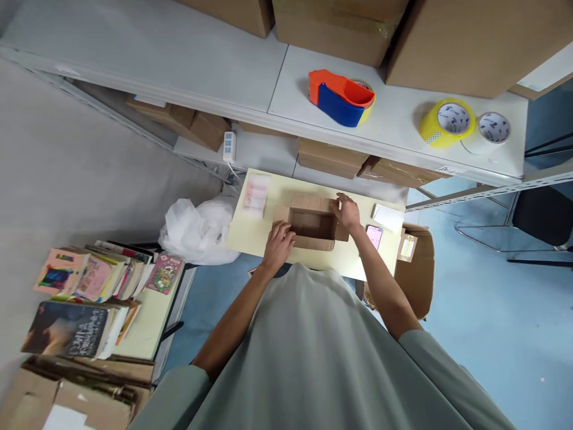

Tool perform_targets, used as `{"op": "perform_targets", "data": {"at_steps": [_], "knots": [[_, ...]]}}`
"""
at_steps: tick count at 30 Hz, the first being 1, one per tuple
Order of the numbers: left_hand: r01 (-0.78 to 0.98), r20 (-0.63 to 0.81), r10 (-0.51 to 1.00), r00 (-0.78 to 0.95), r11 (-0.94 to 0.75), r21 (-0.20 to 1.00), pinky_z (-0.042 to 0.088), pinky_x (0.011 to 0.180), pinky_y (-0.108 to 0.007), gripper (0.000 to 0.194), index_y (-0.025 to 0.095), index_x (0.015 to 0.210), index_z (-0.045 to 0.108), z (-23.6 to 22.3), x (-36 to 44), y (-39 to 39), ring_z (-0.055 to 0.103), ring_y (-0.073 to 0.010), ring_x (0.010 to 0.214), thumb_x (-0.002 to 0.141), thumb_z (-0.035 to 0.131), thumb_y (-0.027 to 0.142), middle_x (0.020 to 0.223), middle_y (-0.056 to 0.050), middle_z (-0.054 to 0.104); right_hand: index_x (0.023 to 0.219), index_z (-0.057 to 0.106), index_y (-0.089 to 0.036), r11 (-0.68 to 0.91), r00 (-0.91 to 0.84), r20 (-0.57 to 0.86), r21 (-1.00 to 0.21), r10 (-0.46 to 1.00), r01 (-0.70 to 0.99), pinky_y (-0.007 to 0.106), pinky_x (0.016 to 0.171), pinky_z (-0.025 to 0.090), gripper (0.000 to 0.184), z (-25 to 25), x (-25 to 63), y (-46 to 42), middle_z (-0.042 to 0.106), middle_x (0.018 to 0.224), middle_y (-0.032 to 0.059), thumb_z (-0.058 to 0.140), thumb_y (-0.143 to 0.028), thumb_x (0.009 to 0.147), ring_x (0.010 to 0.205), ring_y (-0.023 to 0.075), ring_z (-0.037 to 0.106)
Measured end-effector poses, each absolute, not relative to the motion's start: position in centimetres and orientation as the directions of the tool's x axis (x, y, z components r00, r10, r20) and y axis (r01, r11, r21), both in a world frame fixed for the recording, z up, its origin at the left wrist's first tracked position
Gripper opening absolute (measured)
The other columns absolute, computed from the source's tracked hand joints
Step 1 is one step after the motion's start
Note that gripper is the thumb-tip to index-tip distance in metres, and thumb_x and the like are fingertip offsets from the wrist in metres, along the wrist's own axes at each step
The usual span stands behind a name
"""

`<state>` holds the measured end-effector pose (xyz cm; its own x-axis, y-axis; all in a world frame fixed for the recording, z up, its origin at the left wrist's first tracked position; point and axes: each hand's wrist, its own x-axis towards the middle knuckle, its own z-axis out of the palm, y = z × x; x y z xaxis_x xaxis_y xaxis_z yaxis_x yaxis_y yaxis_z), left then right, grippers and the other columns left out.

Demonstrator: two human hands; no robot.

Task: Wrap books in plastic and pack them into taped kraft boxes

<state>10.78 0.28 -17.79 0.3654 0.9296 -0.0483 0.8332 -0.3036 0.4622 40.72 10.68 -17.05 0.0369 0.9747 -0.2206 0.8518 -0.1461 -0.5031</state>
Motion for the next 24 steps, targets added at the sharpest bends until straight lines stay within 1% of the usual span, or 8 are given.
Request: {"op": "perform_targets", "data": {"at_steps": [2, 5, 7, 13, 16, 18, 21, 24], "knots": [[0.831, -0.051, 0.930, 0.363, -0.299, 0.469, 0.050, 0.123, -0.058, 0.026, 0.023, 0.117, 0.078, -18.3, 10.7, 0.4, 0.054, -0.0372, 0.151, 0.099, 0.065, 0.011, 0.147, -0.016, 0.067, 0.139, 0.072, -0.019, -0.123, 0.028, -0.203, -0.472, 0.979, 0.873, 0.048, 0.111, 0.053, 0.036, -17.5, 40.4, 10.6, 0.076, 0.138, 0.0174, 0.062, -0.027, 0.105, 0.128, 0.0357, 0.069], [0.818, -0.038, 0.932, 0.361, -0.296, 0.493, 0.053, 0.121, -0.056, 0.022, 0.024, 0.108, 0.078, -18.9, 10.5, 0.6, 0.058, -0.0353, 0.145, 0.100, 0.063, 0.011, 0.145, -0.015, 0.067, 0.118, 0.081, -0.021, -0.076, -0.011, -0.198, -0.427, 0.980, 0.901, 0.048, 0.115, 0.049, 0.023, -17.8, 40.1, 9.8, 0.077, 0.133, 0.0164, 0.061, -0.025, 0.107, 0.130, 0.0351, 0.066], [0.808, -0.027, 0.932, 0.361, -0.298, 0.509, 0.055, 0.119, -0.055, 0.021, 0.025, 0.104, 0.077, -19.2, 10.4, 0.9, 0.060, -0.0342, 0.141, 0.101, 0.062, 0.011, 0.144, -0.015, 0.067, 0.111, 0.082, -0.021, -0.063, -0.021, -0.203, -0.396, 0.979, 0.916, 0.048, 0.116, 0.047, 0.024, -17.8, 39.9, 9.1, 0.079, 0.128, 0.0158, 0.059, -0.026, 0.109, 0.130, 0.0343, 0.065], [0.756, -0.003, 0.915, 0.403, -0.331, 0.565, 0.056, 0.120, -0.051, 0.023, 0.025, 0.103, 0.075, -19.6, 10.0, 1.5, 0.060, -0.0318, 0.140, 0.099, 0.060, 0.008, 0.143, -0.014, 0.066, 0.112, 0.084, -0.020, -0.107, 0.040, -0.203, -0.332, 0.978, 0.937, 0.047, 0.113, 0.048, 0.028, -16.8, 39.6, 7.5, 0.081, 0.124, 0.0159, 0.056, -0.027, 0.111, 0.124, 0.0330, 0.067], [0.696, 0.012, 0.900, 0.435, -0.345, 0.630, 0.055, 0.121, -0.052, 0.021, 0.025, 0.115, 0.076, -19.2, 9.3, 1.6, 0.061, -0.0323, 0.141, 0.101, 0.063, 0.016, 0.147, -0.014, 0.064, 0.117, 0.083, -0.020, -0.122, 0.069, -0.166, -0.331, 0.984, 0.936, 0.048, 0.114, 0.048, 0.031, -15.8, 39.2, 6.5, 0.080, 0.126, 0.0155, 0.054, -0.024, 0.110, 0.126, 0.0327, 0.066], [0.645, 0.040, 0.903, 0.427, -0.335, 0.687, 0.054, 0.123, -0.051, 0.025, 0.024, 0.127, 0.074, -18.7, 8.3, 1.9, 0.062, -0.0317, 0.141, 0.103, 0.064, 0.025, 0.151, -0.015, 0.062, 0.119, 0.083, -0.021, -0.133, 0.100, -0.112, -0.351, 0.989, 0.927, 0.051, 0.115, 0.049, 0.032, -15.0, 38.7, 5.7, 0.079, 0.131, 0.0155, 0.053, -0.023, 0.109, 0.129, 0.0336, 0.065], [0.608, 0.082, 0.943, 0.322, -0.273, 0.746, 0.052, 0.124, -0.049, 0.029, 0.024, 0.132, 0.071, -18.3, 5.6, 3.6, 0.063, -0.0298, 0.142, 0.106, 0.059, 0.029, 0.147, -0.016, 0.065, 0.118, 0.083, -0.021, -0.144, 0.138, -0.043, -0.377, 0.989, 0.915, 0.056, 0.116, 0.050, 0.031, -13.7, 37.7, 4.4, 0.077, 0.136, 0.0167, 0.054, -0.027, 0.109, 0.134, 0.0357, 0.063], [0.636, 0.028, 0.984, 0.178, -0.137, 0.759, 0.054, 0.120, -0.047, 0.029, 0.024, 0.130, 0.070, -19.2, 1.9, 6.9, 0.064, -0.0302, 0.139, 0.104, 0.057, 0.025, 0.140, -0.016, 0.068, 0.116, 0.083, -0.022, -0.145, 0.158, 0.002, -0.393, 0.987, 0.908, 0.058, 0.115, 0.051, 0.031, -12.1, 36.5, 3.0, 0.078, 0.134, 0.0165, 0.054, -0.031, 0.110, 0.133, 0.0362, 0.065]]}}
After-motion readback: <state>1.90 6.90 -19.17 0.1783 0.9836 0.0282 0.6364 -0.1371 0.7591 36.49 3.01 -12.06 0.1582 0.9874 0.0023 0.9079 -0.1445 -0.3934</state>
